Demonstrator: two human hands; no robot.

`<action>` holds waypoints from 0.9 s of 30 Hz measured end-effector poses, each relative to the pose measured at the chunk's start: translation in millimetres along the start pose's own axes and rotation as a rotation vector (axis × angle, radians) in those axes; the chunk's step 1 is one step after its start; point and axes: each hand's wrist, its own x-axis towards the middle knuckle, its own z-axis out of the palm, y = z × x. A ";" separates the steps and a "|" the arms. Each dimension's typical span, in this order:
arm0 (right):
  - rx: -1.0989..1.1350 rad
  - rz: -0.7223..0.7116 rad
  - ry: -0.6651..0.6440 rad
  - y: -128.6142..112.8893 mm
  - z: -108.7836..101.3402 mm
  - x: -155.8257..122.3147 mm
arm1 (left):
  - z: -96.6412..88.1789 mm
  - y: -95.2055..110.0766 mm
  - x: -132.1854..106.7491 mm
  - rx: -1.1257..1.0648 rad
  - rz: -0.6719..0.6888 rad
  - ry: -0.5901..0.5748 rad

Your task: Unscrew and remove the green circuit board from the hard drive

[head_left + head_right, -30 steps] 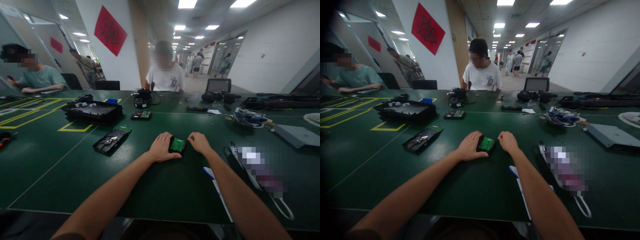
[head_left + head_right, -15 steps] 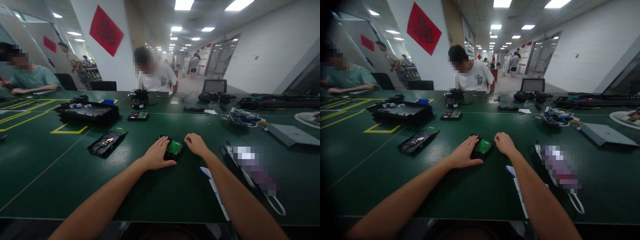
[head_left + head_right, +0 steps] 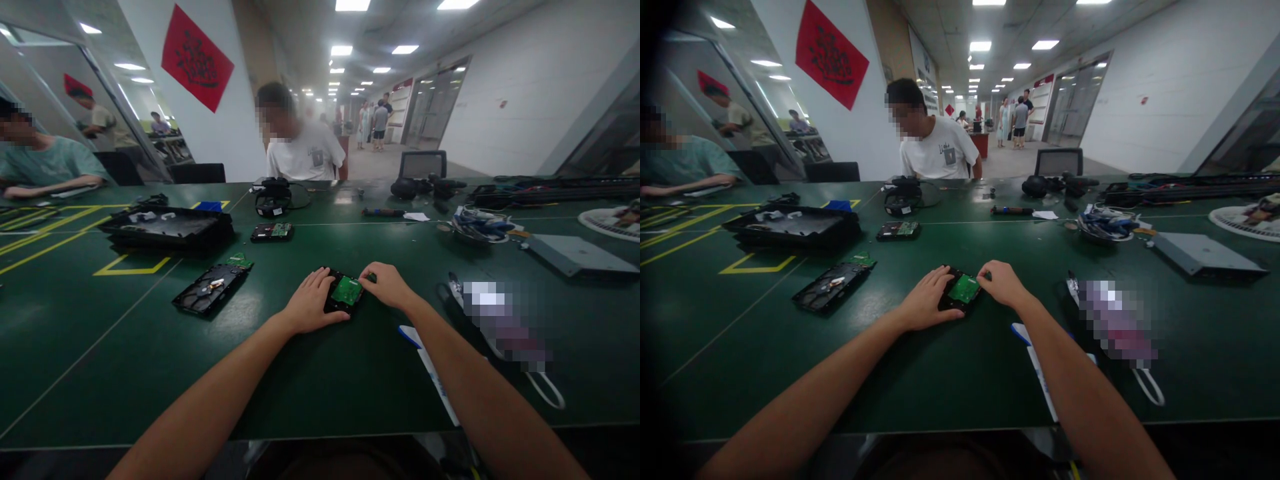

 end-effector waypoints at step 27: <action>0.034 0.039 -0.049 -1.3 -5.0 -1.6 | -2.3 1.5 -0.5 -0.011 0.006 0.011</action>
